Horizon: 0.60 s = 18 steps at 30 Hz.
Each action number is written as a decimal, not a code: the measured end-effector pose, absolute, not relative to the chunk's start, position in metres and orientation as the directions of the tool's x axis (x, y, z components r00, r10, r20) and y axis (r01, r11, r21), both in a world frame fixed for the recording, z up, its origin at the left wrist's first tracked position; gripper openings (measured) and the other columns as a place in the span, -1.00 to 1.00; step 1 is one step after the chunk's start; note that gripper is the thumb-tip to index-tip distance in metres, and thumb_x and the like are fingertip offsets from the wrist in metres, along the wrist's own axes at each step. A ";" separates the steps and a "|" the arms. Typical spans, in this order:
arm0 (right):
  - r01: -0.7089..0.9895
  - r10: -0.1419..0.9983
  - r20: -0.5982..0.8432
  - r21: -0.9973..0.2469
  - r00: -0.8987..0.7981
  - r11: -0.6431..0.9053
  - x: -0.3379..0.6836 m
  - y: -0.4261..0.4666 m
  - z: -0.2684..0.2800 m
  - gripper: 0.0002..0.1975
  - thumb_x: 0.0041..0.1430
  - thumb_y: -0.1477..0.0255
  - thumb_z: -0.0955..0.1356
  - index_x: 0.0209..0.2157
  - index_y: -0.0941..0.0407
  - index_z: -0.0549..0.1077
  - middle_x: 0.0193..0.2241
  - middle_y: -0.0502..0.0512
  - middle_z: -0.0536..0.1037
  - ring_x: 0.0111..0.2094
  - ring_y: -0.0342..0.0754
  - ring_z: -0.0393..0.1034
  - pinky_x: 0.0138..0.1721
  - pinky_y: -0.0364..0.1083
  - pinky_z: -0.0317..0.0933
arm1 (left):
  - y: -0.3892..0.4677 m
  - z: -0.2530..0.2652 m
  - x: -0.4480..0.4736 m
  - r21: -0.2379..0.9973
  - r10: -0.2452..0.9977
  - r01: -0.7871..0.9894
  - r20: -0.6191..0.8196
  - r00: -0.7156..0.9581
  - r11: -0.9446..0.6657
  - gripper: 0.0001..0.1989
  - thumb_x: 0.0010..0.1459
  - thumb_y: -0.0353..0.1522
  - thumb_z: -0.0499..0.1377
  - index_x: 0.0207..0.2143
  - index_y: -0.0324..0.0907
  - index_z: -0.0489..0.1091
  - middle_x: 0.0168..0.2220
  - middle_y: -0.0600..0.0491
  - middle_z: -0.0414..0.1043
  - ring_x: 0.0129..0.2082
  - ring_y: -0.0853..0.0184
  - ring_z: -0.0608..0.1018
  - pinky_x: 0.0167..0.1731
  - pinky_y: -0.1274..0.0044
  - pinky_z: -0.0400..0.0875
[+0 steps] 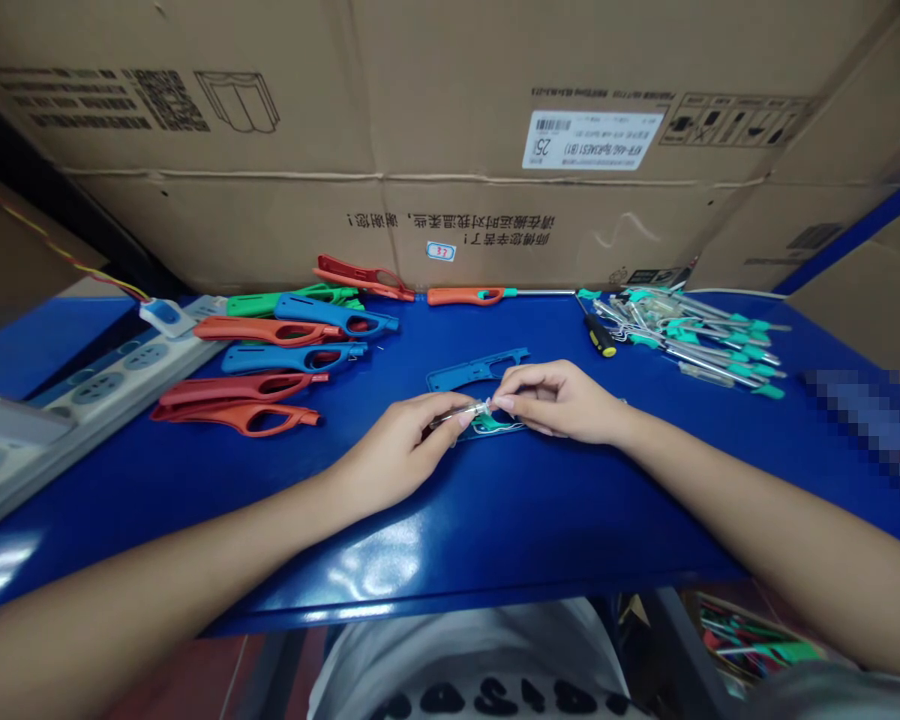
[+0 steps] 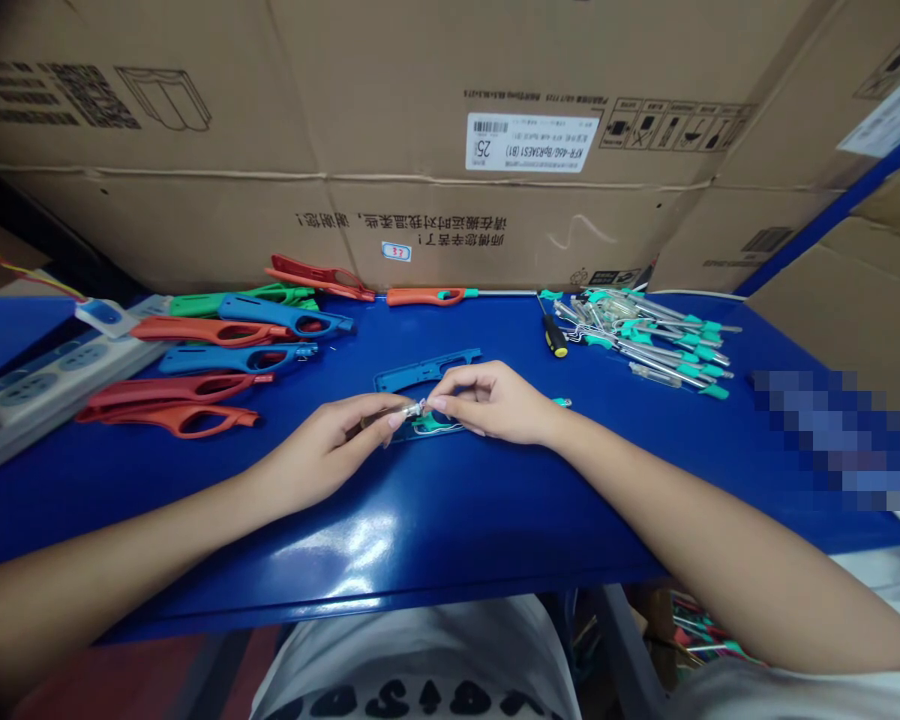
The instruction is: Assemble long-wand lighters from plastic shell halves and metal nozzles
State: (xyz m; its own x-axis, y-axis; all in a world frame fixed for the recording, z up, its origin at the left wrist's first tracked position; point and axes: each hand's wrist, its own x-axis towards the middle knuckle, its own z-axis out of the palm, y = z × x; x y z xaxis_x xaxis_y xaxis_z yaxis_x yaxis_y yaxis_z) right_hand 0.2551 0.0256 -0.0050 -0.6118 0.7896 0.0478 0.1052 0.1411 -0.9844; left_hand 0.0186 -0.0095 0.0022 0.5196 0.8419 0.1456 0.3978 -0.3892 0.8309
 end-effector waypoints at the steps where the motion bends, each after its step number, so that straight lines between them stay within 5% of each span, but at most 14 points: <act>1: 0.108 0.791 0.051 -0.983 -0.610 0.146 0.255 0.026 -0.005 -0.69 0.20 0.20 0.44 -0.30 0.20 0.52 -0.50 -0.04 0.42 -0.67 -0.32 0.17 -0.69 -0.23 0.01 | -0.009 0.002 0.019 0.831 0.841 0.398 0.146 0.520 -0.390 -0.72 0.37 -0.29 0.08 -0.01 -0.16 0.52 -0.22 0.06 0.60 -0.26 0.32 0.55 -0.15 0.51 0.40; 18: 0.163 0.843 0.059 -0.972 -0.535 0.171 0.251 0.022 -0.006 -0.69 0.11 0.20 0.47 -0.40 0.19 0.52 -0.48 0.01 0.49 -0.55 -0.25 0.23 -0.52 -0.19 0.10 | -0.012 -0.006 0.021 0.843 0.860 0.399 0.135 0.491 -0.360 -0.71 0.36 -0.28 0.11 0.02 -0.14 0.53 -0.37 0.11 0.56 -0.40 0.39 0.54 -0.38 0.59 0.37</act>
